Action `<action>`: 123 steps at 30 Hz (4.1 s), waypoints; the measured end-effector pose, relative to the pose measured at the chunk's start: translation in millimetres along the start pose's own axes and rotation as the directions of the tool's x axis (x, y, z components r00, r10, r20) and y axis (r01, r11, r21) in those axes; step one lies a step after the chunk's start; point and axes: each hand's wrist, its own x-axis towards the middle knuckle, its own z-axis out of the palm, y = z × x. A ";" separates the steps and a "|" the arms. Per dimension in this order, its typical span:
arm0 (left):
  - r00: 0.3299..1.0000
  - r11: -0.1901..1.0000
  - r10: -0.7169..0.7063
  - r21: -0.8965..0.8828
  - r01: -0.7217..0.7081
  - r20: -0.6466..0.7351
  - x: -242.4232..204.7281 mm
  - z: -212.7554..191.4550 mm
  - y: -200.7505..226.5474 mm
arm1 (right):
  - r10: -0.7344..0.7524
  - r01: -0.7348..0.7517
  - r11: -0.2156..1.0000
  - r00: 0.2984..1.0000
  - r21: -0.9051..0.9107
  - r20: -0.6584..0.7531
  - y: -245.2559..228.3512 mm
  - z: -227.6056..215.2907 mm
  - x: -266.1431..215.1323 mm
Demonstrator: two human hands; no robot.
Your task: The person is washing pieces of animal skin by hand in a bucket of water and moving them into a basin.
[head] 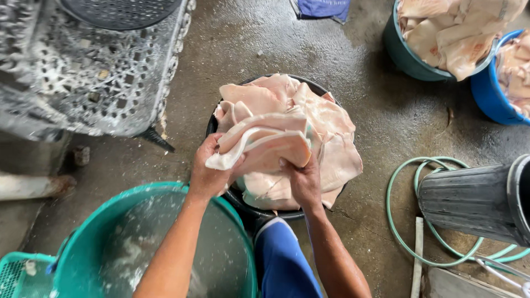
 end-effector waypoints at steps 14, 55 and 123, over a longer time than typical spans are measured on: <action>0.891 0.627 -0.423 0.657 0.418 -0.164 181.6 37.6 -225.0 | -0.194 0.073 0.249 0.981 -0.966 0.024 241.2 -52.3 134.9; 0.661 0.401 -0.622 0.555 0.729 -0.419 -292.9 -104.4 -170.3 | 0.762 -0.012 0.534 0.438 -0.845 0.476 229.5 137.0 -127.6; 0.569 0.848 -0.360 -0.005 0.530 -0.740 -280.2 -141.1 -370.6 | 0.633 -0.419 0.716 0.726 -0.558 0.267 271.7 198.4 -199.4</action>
